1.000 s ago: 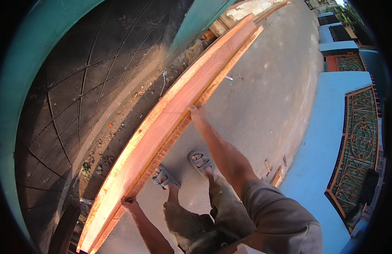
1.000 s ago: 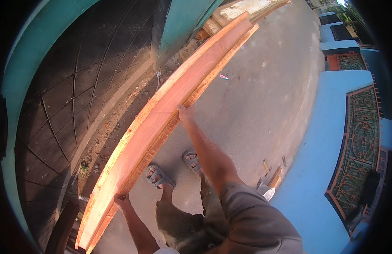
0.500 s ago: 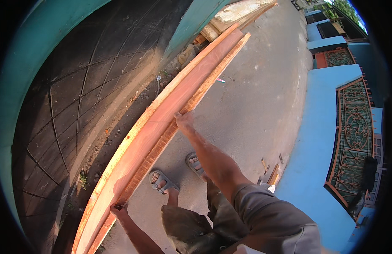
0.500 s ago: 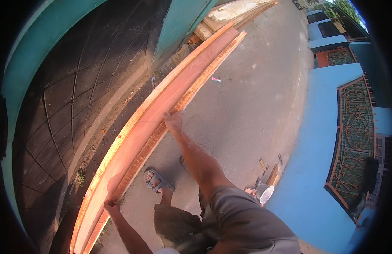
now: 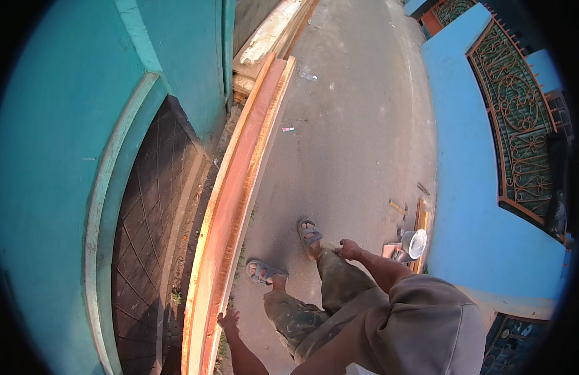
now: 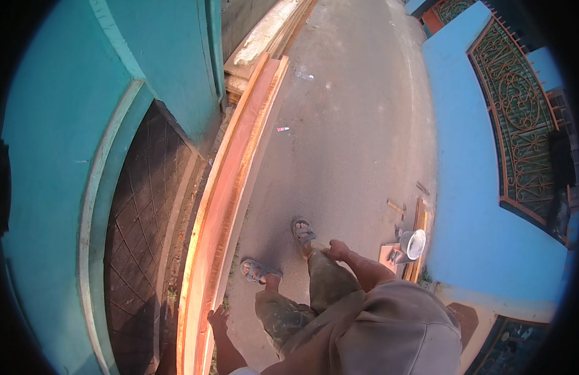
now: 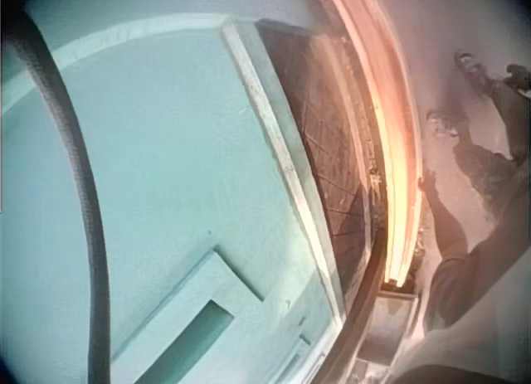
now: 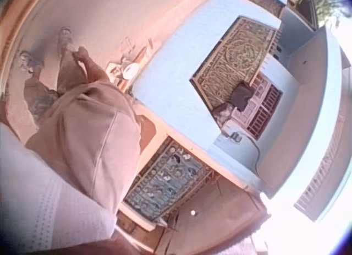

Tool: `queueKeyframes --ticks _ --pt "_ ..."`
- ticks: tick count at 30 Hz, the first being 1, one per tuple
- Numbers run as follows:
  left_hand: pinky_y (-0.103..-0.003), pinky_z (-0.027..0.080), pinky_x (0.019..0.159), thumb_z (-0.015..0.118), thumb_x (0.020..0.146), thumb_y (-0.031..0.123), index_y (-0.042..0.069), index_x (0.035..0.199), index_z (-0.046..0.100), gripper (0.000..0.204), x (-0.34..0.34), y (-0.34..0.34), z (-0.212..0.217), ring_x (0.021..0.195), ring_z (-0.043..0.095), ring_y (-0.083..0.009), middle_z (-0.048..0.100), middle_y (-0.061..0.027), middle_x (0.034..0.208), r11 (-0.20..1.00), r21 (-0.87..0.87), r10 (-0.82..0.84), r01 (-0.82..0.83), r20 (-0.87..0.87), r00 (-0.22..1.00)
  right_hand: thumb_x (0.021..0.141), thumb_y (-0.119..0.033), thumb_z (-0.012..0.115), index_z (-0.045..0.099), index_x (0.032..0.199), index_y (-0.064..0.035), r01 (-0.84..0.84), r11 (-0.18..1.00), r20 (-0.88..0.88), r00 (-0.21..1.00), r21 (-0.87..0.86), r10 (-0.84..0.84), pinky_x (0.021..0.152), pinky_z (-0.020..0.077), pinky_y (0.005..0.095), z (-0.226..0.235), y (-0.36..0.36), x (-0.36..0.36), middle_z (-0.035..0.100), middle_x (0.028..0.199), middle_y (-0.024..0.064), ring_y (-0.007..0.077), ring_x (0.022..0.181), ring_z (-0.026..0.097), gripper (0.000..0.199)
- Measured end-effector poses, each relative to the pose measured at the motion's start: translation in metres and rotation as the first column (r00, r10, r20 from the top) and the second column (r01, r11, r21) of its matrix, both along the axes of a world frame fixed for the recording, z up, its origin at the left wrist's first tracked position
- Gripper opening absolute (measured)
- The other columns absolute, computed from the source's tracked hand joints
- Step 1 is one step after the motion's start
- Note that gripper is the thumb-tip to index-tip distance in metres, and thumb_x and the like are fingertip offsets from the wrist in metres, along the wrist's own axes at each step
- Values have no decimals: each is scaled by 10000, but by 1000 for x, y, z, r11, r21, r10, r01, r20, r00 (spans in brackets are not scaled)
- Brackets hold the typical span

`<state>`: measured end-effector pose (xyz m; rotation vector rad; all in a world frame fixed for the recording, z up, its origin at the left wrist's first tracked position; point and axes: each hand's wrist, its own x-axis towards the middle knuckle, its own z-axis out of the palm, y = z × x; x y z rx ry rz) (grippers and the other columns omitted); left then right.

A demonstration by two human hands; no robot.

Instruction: The person hammers nails into a wooden plank to attach a thin wooden strip along its edge. They then lift the plank, carry it to a stack of other planks, and place it on top. The person subsequently picks up a thin wooden strip and a bucket of nails.

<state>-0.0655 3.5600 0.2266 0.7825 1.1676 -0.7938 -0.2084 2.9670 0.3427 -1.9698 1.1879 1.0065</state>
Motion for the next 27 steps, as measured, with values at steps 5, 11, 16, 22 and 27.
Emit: queueKeyframes --ticks 5,11,16,22,27 --pt "-281 418 494 517 829 -64 26 1434 226 678 30 -98 130 543 495 -175 572 -117 806 767 375 -591 520 99 801 833 -372 644 589 952 126 -57 998 -98 994 0 57 456 535 388 77 -49 -172 642 869 265 326 625 674 515" --pt "-356 542 638 467 919 41 19 1433 229 567 89 -218 244 908 654 -296 554 -227 1231 421 556 -815 717 -115 568 818 -419 624 637 995 55 417 878 -26 906 233 -423 768 535 436 135 -62 -155 626 1028 279 372 949 640 507" --pt "-326 515 624 569 885 95 -9 1430 228 651 156 -378 275 877 656 -245 607 -193 1158 288 566 -944 773 33 328 819 -401 650 619 1034 -12 526 811 154 806 256 -572 675 549 419 118 -77 -204 646 912 189 267 757 665 445" --pt "-337 531 695 653 839 134 -49 1357 376 615 205 -551 324 808 673 -215 645 -185 1031 262 581 -964 771 195 180 880 -285 609 554 1020 -38 888 398 52 397 230 -916 497 555 368 171 -226 -166 613 800 113 181 636 642 289" --pt "-391 558 683 618 834 82 -32 1270 496 467 265 -582 274 736 683 -238 666 -142 819 172 533 -985 828 70 160 890 -305 602 537 1055 -44 916 332 133 309 226 -942 561 552 412 171 -338 -109 604 844 124 221 661 638 315"
